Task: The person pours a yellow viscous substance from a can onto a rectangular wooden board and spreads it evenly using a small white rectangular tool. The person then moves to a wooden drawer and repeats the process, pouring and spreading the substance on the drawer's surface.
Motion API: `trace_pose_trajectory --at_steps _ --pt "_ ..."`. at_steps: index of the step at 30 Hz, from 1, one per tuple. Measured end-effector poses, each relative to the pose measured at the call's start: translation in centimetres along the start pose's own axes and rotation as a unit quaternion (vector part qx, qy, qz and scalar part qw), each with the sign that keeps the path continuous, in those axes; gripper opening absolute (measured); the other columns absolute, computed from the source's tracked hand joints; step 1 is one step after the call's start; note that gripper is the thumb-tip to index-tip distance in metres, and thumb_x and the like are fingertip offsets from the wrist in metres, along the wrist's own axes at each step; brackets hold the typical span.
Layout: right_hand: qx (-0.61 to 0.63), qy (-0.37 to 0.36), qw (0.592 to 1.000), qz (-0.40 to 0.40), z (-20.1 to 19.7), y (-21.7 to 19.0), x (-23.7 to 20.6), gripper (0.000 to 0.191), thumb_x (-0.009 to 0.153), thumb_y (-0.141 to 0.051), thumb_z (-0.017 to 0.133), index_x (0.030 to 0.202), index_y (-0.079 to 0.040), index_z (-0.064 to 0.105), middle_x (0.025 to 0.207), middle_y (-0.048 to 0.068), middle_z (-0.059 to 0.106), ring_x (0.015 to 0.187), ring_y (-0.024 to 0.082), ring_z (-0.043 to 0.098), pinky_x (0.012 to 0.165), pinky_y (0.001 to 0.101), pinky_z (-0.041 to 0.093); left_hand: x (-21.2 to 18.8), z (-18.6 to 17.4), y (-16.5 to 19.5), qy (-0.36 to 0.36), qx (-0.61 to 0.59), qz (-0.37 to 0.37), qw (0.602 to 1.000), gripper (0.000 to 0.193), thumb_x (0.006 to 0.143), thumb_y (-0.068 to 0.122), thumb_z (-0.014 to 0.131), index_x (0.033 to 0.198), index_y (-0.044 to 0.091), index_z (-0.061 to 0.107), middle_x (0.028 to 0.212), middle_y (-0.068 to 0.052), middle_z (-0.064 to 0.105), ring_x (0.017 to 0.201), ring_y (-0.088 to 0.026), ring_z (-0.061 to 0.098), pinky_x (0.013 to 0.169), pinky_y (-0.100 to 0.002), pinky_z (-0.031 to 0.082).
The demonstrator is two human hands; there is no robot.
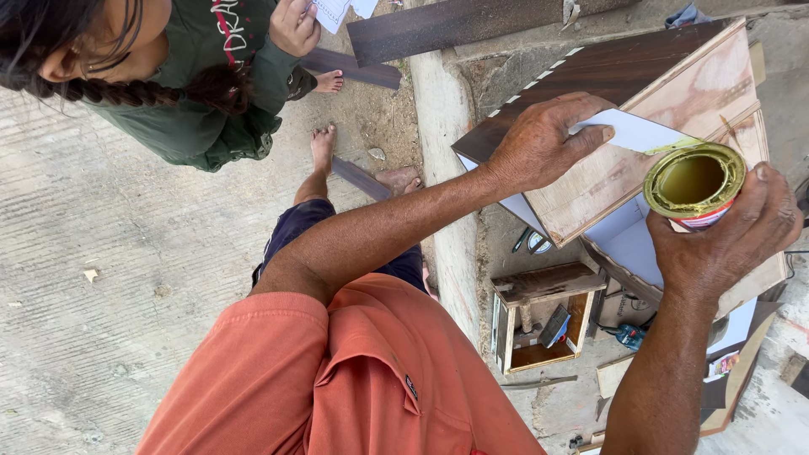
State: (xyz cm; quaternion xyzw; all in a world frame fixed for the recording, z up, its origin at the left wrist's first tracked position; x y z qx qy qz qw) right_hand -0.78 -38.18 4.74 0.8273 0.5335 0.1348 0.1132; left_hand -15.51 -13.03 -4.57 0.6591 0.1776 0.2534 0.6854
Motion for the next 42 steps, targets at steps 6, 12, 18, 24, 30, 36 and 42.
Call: trace_pose_trajectory --at_steps 6,12,18,24,30,36,42 --pt "-0.011 0.001 1.000 -0.003 -0.2 -0.2 0.3 0.102 0.087 -0.030 0.086 0.164 -0.012 0.023 0.162 0.017 0.039 0.154 0.032 0.039 0.122 0.0578 0.031 -0.2 -0.2 0.0 0.000 -0.010 -0.003 1.000 0.029 0.102 0.028 0.067 0.123 0.008 0.070 0.117 -0.007 0.074 0.111 -0.023 0.074 0.097 -0.041 0.060" --pt "-0.010 -0.005 1.000 -0.005 -0.5 -0.5 0.7 0.100 0.086 -0.030 0.086 0.162 -0.012 0.023 0.163 0.017 0.039 0.154 0.033 0.039 0.121 0.0581 0.031 -0.4 -0.2 0.0 0.003 -0.013 -0.010 1.000 0.029 0.102 0.028 0.068 0.122 0.009 0.070 0.117 -0.007 0.075 0.110 -0.023 0.074 0.096 -0.041 0.060" --pt "-0.002 0.003 1.000 0.000 -0.7 -0.8 0.8 0.103 0.086 -0.030 0.086 0.165 -0.012 0.023 0.162 0.018 0.039 0.152 0.033 0.037 0.121 0.0578 0.031 -0.4 0.0 -0.3 -0.002 -0.007 -0.010 1.000 0.029 0.102 0.028 0.067 0.123 0.008 0.070 0.116 -0.006 0.074 0.110 -0.022 0.074 0.096 -0.041 0.060" --pt "0.008 -0.001 1.000 0.019 -0.6 -0.6 0.4 0.104 0.082 -0.032 0.089 0.161 -0.014 0.025 0.158 0.017 0.040 0.150 0.032 0.036 0.120 0.0595 0.031 -0.3 0.7 -0.8 -0.011 -0.029 -0.020 0.999 0.029 0.103 0.028 0.066 0.122 0.006 0.070 0.113 -0.007 0.073 0.106 -0.020 0.074 0.092 -0.039 0.062" --pt "0.014 -0.018 0.999 0.033 -0.2 -0.1 0.0 0.103 0.085 -0.033 0.087 0.165 -0.016 0.025 0.163 0.017 0.039 0.154 0.032 0.034 0.123 0.0587 0.029 -0.3 0.7 -0.8 -0.007 -0.027 0.000 1.000 0.030 0.104 0.028 0.065 0.121 0.005 0.070 0.111 -0.007 0.072 0.104 -0.020 0.074 0.090 -0.038 0.062" --pt "0.010 -0.021 0.999 0.032 -0.2 0.0 0.2 0.101 0.084 -0.035 0.088 0.162 -0.016 0.026 0.162 0.016 0.040 0.156 0.031 0.034 0.123 0.0616 0.028 -0.2 0.4 -0.7 -0.012 -0.021 -0.009 1.000 0.028 0.104 0.028 0.065 0.120 0.006 0.071 0.108 -0.007 0.072 0.102 -0.020 0.074 0.089 -0.038 0.062" --pt "0.030 0.019 0.999 0.035 -0.9 -0.6 0.7 0.102 0.082 -0.034 0.089 0.161 -0.016 0.027 0.159 0.015 0.041 0.154 0.032 0.038 0.125 0.0619 0.028 0.0 0.4 -1.0 -0.019 -0.051 -0.046 0.997 0.028 0.102 0.028 0.065 0.121 0.008 0.070 0.115 -0.007 0.072 0.102 -0.018 0.075 0.082 -0.034 0.068"
Point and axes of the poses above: each hand's wrist, its own x-axis towards the middle knuckle, its own z-axis out of the palm, y = z × x, the point moved 5 cm from there along x, towards the middle knuckle
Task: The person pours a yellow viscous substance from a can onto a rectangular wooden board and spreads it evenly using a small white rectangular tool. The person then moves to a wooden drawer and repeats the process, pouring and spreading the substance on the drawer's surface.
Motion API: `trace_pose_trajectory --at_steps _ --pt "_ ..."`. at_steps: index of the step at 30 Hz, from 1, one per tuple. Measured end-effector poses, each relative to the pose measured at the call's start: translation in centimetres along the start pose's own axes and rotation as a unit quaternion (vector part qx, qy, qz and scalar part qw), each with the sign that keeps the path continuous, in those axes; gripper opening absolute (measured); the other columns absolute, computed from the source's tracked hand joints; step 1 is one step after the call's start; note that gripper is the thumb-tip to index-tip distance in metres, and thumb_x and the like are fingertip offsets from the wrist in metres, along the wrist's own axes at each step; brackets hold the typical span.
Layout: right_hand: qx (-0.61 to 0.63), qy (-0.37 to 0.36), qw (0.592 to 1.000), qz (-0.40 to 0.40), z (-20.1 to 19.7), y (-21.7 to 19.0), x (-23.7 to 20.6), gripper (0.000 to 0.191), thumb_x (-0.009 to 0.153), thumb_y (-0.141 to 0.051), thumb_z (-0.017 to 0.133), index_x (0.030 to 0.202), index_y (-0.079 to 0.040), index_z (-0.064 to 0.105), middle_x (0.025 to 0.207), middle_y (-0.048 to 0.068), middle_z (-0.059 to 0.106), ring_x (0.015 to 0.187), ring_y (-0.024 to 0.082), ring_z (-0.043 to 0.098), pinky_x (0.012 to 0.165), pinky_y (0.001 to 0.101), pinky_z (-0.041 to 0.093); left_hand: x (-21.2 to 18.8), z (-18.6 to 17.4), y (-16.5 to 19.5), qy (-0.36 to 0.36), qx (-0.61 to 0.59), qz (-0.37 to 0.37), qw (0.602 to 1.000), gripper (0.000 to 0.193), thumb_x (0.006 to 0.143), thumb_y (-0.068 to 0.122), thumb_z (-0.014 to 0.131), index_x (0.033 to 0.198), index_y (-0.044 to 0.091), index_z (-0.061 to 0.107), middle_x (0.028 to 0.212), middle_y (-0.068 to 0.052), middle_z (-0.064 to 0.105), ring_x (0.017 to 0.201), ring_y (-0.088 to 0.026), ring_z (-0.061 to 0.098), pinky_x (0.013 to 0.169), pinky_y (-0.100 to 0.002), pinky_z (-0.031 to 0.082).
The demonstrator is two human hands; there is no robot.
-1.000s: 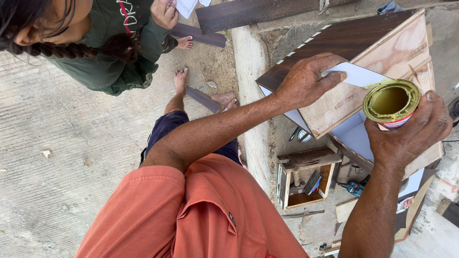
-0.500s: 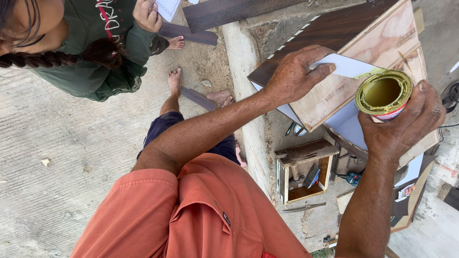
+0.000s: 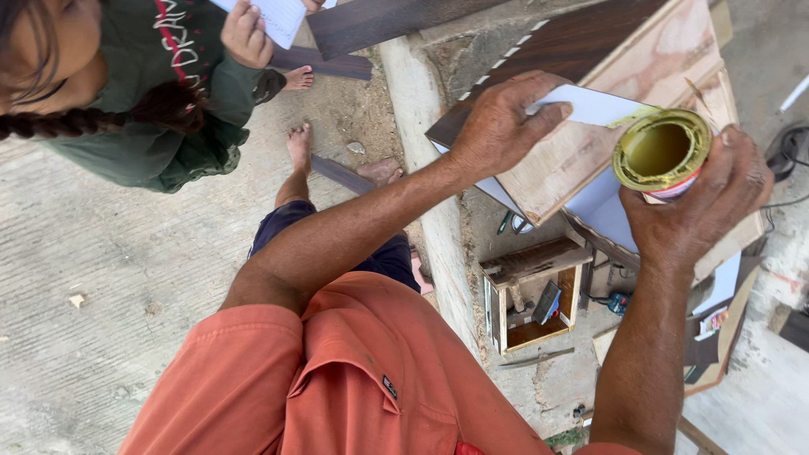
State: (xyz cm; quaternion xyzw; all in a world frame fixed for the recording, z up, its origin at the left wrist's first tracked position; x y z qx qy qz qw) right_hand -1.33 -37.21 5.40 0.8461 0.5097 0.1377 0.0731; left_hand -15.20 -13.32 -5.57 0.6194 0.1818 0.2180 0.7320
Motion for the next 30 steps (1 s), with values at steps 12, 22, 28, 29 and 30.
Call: trace_pose_trajectory --at_steps 12,22,28,29,30 --pt "0.003 -0.009 1.000 0.001 -1.3 -1.0 0.4 0.101 0.080 -0.032 0.090 0.159 -0.014 0.029 0.159 0.016 0.041 0.153 0.034 0.038 0.127 0.0650 0.024 0.0 -0.9 0.2 0.018 0.032 0.025 0.999 0.028 0.103 0.027 0.069 0.123 0.008 0.070 0.116 -0.008 0.074 0.101 -0.016 0.077 0.080 -0.029 0.069" --pt "0.078 0.041 0.996 0.018 -3.5 -1.7 0.8 0.103 0.077 -0.022 0.095 0.158 -0.016 0.033 0.158 0.013 0.042 0.147 0.036 0.041 0.122 0.0584 0.032 -0.7 -1.0 0.3 0.030 -0.113 0.029 0.993 0.007 0.105 0.005 0.074 0.111 0.004 0.073 0.105 -0.006 0.073 0.099 -0.013 0.069 0.090 -0.031 0.059" --pt "0.051 0.046 0.998 -0.014 -4.0 -1.9 0.9 0.109 0.075 -0.026 0.100 0.158 -0.018 0.030 0.161 0.012 0.040 0.153 0.034 0.041 0.125 0.0617 0.030 -1.4 -2.4 1.8 0.019 -0.038 0.061 0.997 0.015 0.108 0.011 0.074 0.122 0.004 0.073 0.108 -0.006 0.073 0.100 -0.012 0.069 0.088 -0.029 0.058" --pt "0.047 0.044 0.998 -0.016 -4.1 -2.0 1.0 0.110 0.075 -0.026 0.100 0.159 -0.018 0.029 0.160 0.012 0.040 0.153 0.034 0.041 0.126 0.0617 0.030 -1.4 -2.4 2.0 0.018 -0.025 0.072 0.997 0.015 0.109 0.012 0.074 0.122 0.004 0.072 0.108 -0.006 0.073 0.102 -0.013 0.069 0.090 -0.030 0.058" --pt "0.048 0.043 0.998 -0.019 -4.0 -2.1 1.0 0.110 0.075 -0.028 0.099 0.159 -0.018 0.029 0.160 0.012 0.039 0.153 0.034 0.041 0.126 0.0622 0.029 -1.4 -2.4 2.1 0.015 -0.014 0.084 0.996 0.015 0.110 0.012 0.074 0.123 0.004 0.072 0.109 -0.006 0.074 0.104 -0.014 0.069 0.093 -0.031 0.058"
Point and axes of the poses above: each hand's wrist, its own x-axis towards the middle knuckle, its own z-axis out of the palm, y = z × x, the point moved 5 cm from there along x, towards the middle knuckle
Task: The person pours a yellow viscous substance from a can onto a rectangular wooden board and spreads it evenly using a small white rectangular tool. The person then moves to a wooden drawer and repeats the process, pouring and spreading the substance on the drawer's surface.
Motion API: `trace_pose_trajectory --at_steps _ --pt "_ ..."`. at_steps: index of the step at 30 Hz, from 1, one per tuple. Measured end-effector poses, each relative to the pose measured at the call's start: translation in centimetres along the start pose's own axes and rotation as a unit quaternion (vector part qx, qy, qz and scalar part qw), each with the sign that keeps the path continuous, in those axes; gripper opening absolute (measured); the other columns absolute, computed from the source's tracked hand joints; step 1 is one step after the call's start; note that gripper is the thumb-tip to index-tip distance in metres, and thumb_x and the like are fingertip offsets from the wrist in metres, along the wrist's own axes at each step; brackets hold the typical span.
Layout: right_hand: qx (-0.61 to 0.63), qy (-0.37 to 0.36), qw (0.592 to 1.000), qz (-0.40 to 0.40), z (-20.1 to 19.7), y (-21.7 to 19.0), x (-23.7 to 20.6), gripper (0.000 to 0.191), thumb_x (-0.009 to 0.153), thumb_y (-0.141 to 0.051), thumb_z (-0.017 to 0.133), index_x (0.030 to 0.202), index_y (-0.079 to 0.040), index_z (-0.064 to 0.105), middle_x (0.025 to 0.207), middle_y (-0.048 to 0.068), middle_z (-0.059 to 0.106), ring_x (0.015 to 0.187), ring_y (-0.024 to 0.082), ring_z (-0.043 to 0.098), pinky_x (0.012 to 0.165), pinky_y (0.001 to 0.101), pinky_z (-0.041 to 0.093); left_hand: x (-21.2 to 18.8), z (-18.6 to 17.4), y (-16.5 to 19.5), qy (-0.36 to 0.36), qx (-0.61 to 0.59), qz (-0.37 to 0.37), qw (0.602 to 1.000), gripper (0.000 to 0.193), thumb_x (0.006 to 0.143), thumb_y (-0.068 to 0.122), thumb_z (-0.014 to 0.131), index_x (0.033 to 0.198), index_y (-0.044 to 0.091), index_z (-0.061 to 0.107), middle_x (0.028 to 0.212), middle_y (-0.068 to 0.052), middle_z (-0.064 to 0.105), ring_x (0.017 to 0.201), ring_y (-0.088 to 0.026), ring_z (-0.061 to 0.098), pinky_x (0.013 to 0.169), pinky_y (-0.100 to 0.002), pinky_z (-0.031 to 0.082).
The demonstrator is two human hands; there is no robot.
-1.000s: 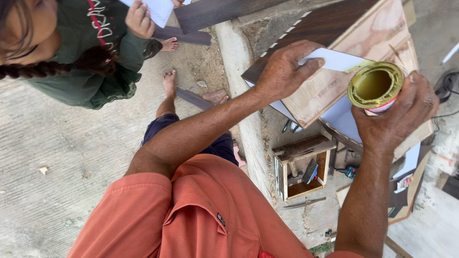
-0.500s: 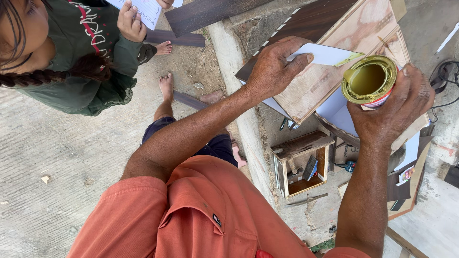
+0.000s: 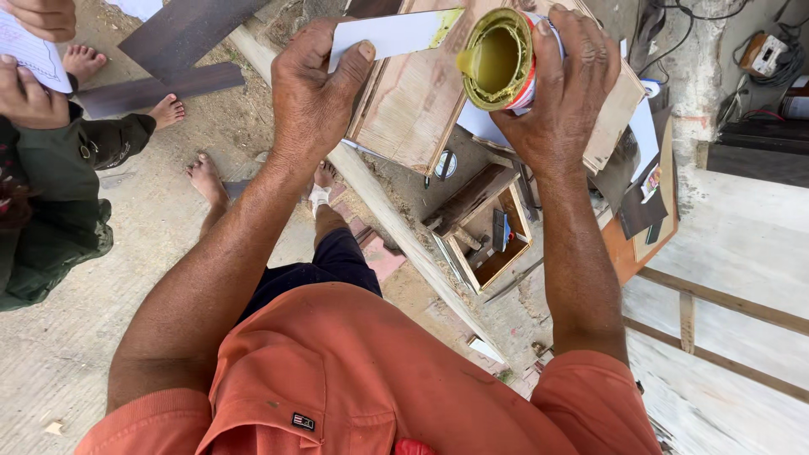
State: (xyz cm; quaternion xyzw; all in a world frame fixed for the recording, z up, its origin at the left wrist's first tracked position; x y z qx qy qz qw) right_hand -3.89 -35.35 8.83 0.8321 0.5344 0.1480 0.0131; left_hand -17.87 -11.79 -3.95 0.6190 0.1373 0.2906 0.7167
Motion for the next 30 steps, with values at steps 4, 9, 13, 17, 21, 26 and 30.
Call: trace_pose_trajectory --at_steps 4,9,13,17,21,26,30 --pt "-0.011 -0.007 1.000 -0.010 -0.1 0.3 -0.1 0.110 0.075 -0.033 0.095 0.160 -0.019 0.027 0.161 0.013 0.037 0.150 0.034 0.039 0.126 0.0643 0.028 0.2 0.2 0.2 0.000 0.004 0.021 1.000 0.015 0.109 0.013 0.075 0.121 0.004 0.073 0.112 -0.007 0.072 0.105 -0.017 0.069 0.092 -0.033 0.058" --pt "-0.011 -0.014 0.999 -0.027 -0.1 0.5 -0.1 0.112 0.075 -0.030 0.095 0.162 -0.021 0.025 0.163 0.013 0.036 0.150 0.035 0.037 0.122 0.0629 0.027 0.8 0.0 1.9 -0.026 0.121 0.070 0.990 0.010 0.110 0.011 0.075 0.119 0.008 0.076 0.112 -0.005 0.074 0.106 -0.017 0.072 0.093 -0.033 0.060" --pt "-0.025 -0.021 0.999 -0.038 0.4 0.7 0.0 0.114 0.074 -0.029 0.096 0.163 -0.021 0.026 0.162 0.014 0.036 0.150 0.035 0.035 0.120 0.0627 0.027 1.2 0.7 4.3 -0.060 0.221 0.193 0.954 0.013 0.108 0.010 0.078 0.120 0.007 0.073 0.118 -0.006 0.072 0.113 -0.023 0.070 0.098 -0.039 0.060" --pt "-0.048 -0.025 0.998 -0.034 1.3 1.3 -0.7 0.116 0.075 -0.028 0.099 0.164 -0.023 0.025 0.161 0.014 0.036 0.150 0.034 0.033 0.124 0.0629 0.027 1.7 1.8 5.8 -0.087 0.258 0.261 0.926 0.013 0.106 0.008 0.076 0.118 0.007 0.072 0.121 -0.005 0.070 0.114 -0.024 0.069 0.096 -0.039 0.060" --pt "-0.055 -0.019 0.998 -0.018 2.2 2.1 -1.5 0.118 0.073 -0.028 0.099 0.165 -0.025 0.025 0.160 0.014 0.037 0.150 0.033 0.034 0.125 0.0606 0.030 2.4 2.6 6.6 -0.112 0.293 0.277 0.908 0.013 0.103 0.009 0.077 0.115 0.008 0.072 0.114 -0.004 0.069 0.111 -0.026 0.067 0.091 -0.042 0.058" --pt "-0.044 -0.025 0.999 0.015 2.8 2.3 -2.2 0.120 0.071 -0.030 0.099 0.166 -0.024 0.025 0.158 0.015 0.036 0.148 0.035 0.034 0.125 0.0572 0.035 2.9 3.8 7.9 -0.128 0.321 0.314 0.884 0.014 0.103 0.007 0.076 0.116 0.009 0.072 0.115 -0.002 0.067 0.111 -0.025 0.065 0.091 -0.041 0.058" --pt "-0.027 -0.020 0.999 0.020 2.5 2.2 -2.3 0.118 0.072 -0.027 0.099 0.165 -0.023 0.027 0.158 0.014 0.037 0.149 0.034 0.035 0.125 0.0577 0.034 3.1 4.7 8.4 -0.140 0.345 0.338 0.865 0.020 0.098 0.005 0.075 0.117 0.010 0.071 0.117 0.000 0.066 0.116 -0.024 0.063 0.094 -0.040 0.058"
Point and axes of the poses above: each hand's wrist, its own x-axis towards the middle knuckle, its own z-axis out of the palm, y = z × x, the point moved 5 cm from there along x, towards the middle knuckle
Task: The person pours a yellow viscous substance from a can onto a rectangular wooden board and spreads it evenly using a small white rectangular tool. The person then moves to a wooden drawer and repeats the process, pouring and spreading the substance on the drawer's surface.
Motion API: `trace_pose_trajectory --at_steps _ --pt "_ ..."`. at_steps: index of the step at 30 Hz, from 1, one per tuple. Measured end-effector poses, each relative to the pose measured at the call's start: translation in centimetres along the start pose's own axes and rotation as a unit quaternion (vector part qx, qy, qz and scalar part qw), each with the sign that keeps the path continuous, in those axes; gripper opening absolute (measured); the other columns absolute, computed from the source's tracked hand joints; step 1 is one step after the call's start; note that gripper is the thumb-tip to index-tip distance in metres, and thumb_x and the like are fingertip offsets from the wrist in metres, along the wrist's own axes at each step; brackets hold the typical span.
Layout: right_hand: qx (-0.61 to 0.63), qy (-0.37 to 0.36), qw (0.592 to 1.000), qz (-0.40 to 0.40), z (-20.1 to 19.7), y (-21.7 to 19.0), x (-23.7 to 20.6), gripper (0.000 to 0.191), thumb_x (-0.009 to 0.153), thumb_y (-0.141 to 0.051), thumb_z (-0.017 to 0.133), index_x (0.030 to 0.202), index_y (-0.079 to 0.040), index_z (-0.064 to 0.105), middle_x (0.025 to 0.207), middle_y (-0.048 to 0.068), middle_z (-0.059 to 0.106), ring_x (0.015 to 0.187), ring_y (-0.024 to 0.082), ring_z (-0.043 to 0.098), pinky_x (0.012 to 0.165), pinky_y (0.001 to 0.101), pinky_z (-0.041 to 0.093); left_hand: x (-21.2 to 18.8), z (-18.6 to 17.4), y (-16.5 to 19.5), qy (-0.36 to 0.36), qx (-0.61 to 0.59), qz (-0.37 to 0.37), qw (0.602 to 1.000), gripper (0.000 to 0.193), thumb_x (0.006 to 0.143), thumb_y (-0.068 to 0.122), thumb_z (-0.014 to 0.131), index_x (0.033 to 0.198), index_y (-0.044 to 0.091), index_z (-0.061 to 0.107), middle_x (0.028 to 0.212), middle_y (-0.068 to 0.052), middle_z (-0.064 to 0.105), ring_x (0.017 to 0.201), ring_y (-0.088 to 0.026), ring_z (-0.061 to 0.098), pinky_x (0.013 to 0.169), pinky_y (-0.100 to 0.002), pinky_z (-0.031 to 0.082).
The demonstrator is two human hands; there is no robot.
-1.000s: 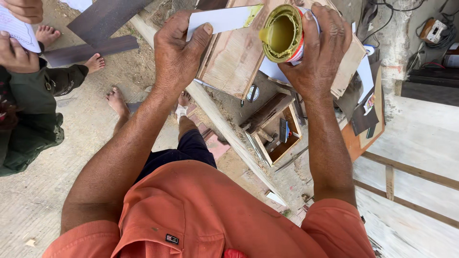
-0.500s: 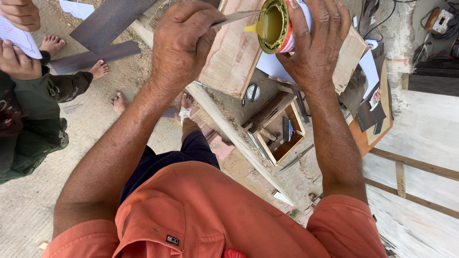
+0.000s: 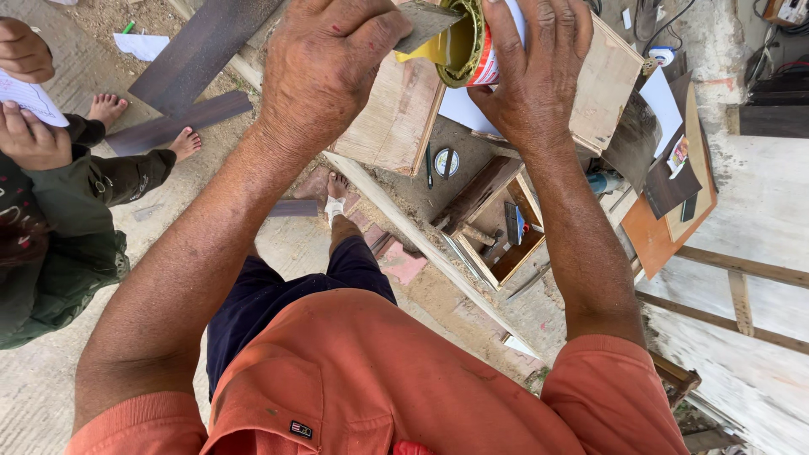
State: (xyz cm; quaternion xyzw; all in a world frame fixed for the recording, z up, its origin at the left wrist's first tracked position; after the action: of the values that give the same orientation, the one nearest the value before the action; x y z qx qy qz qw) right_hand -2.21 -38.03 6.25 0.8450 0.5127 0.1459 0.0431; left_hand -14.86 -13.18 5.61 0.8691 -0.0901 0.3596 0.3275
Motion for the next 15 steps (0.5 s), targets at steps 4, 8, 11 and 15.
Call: trace_pose_trajectory --at_steps 4,8,11,15 --pt "0.004 0.001 1.000 0.010 0.0 0.1 -0.3 0.118 0.071 -0.024 0.098 0.166 -0.023 0.027 0.158 0.014 0.038 0.149 0.035 0.035 0.125 0.0573 0.035 0.5 0.2 0.7 -0.014 0.010 0.040 0.999 0.025 0.093 0.007 0.071 0.118 0.010 0.071 0.120 -0.001 0.064 0.117 -0.022 0.061 0.100 -0.040 0.056" --pt "0.010 -0.003 1.000 0.019 0.4 0.4 -0.8 0.120 0.070 -0.023 0.097 0.166 -0.024 0.026 0.158 0.015 0.038 0.149 0.034 0.034 0.126 0.0574 0.034 1.0 0.1 1.3 -0.033 0.014 0.065 0.997 0.026 0.093 0.010 0.069 0.119 0.009 0.071 0.120 -0.002 0.064 0.120 -0.023 0.059 0.104 -0.042 0.054" --pt "0.002 0.007 1.000 0.018 0.5 0.6 -0.9 0.121 0.071 -0.025 0.097 0.166 -0.024 0.023 0.159 0.015 0.038 0.150 0.034 0.034 0.126 0.0590 0.031 1.4 -0.1 1.7 -0.033 0.022 0.076 0.996 0.022 0.094 0.010 0.070 0.116 0.008 0.071 0.117 -0.002 0.064 0.120 -0.023 0.059 0.101 -0.042 0.054" --pt "-0.010 0.016 1.000 0.013 0.5 0.5 -1.0 0.122 0.072 -0.026 0.097 0.167 -0.025 0.021 0.159 0.014 0.038 0.151 0.033 0.033 0.125 0.0611 0.027 1.9 0.0 2.1 -0.037 0.036 0.092 0.994 0.020 0.096 0.010 0.070 0.116 0.009 0.071 0.116 -0.002 0.064 0.122 -0.023 0.060 0.102 -0.042 0.053"
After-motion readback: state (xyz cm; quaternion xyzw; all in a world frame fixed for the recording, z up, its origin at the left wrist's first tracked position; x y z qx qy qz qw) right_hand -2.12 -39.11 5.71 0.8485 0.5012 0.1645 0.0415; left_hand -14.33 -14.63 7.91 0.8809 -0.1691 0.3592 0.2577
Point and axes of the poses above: each hand's wrist, its own x-axis towards the middle knuckle, its own z-axis out of the palm, y = z × x, the point moved 5 cm from there along x, towards the middle knuckle
